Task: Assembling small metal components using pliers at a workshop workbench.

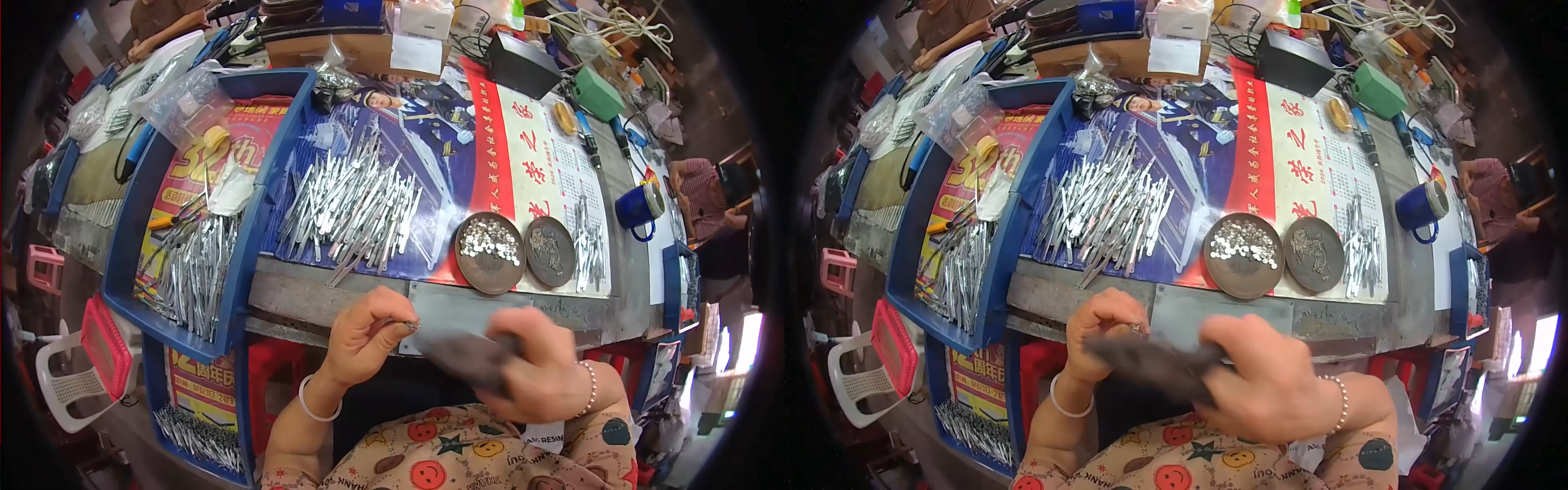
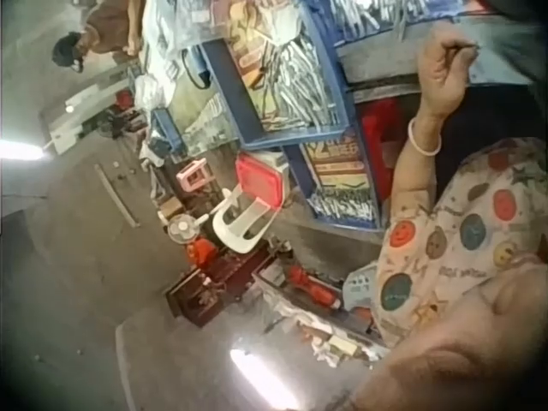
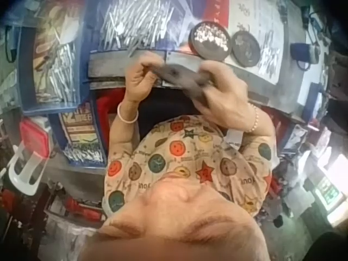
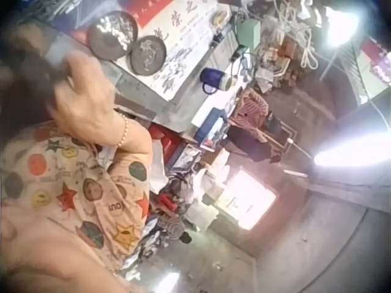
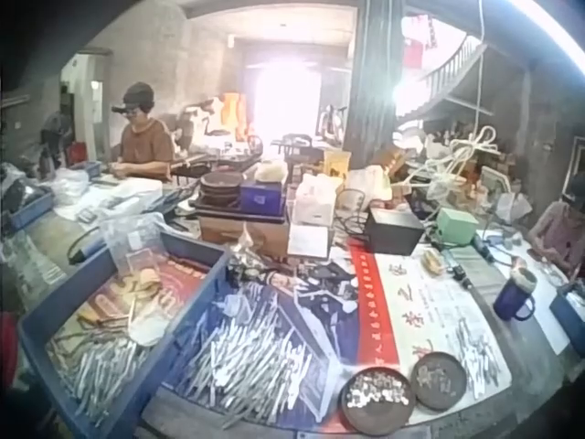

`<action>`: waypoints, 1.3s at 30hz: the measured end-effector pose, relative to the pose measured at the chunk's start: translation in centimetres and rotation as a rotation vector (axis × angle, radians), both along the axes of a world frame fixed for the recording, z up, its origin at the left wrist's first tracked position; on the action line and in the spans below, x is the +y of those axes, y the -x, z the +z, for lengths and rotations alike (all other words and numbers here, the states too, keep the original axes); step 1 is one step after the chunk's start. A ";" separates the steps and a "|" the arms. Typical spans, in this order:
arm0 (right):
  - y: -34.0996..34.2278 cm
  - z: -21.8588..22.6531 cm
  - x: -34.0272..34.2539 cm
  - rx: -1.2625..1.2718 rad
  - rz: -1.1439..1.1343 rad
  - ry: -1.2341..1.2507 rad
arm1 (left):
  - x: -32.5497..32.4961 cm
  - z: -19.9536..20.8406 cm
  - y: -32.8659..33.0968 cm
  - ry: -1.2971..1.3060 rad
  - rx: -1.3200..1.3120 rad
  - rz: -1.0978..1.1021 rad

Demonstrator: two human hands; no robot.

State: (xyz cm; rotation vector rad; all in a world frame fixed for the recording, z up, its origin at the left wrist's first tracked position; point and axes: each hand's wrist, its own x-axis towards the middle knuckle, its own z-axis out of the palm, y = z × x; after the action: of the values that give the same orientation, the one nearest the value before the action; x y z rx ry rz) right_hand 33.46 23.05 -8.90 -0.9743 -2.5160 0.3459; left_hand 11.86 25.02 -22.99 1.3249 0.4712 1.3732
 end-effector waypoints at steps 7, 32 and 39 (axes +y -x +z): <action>0.2 0.0 -0.2 0.005 -0.043 0.051 | -0.5 -0.2 -0.1 0.053 -0.048 -0.016; -6.7 -5.7 -6.8 -0.153 -0.070 0.263 | -7.5 3.4 -4.4 0.896 -0.189 -0.105; -7.8 -5.5 -7.4 -0.187 -0.102 0.233 | -7.9 3.8 -5.4 0.790 -0.009 -0.094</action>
State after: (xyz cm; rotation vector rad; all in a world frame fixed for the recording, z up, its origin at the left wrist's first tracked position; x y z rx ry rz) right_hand 41.31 15.61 -14.35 -1.2730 -2.6212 0.5498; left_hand 17.27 17.14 -19.14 0.6771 0.8270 0.9517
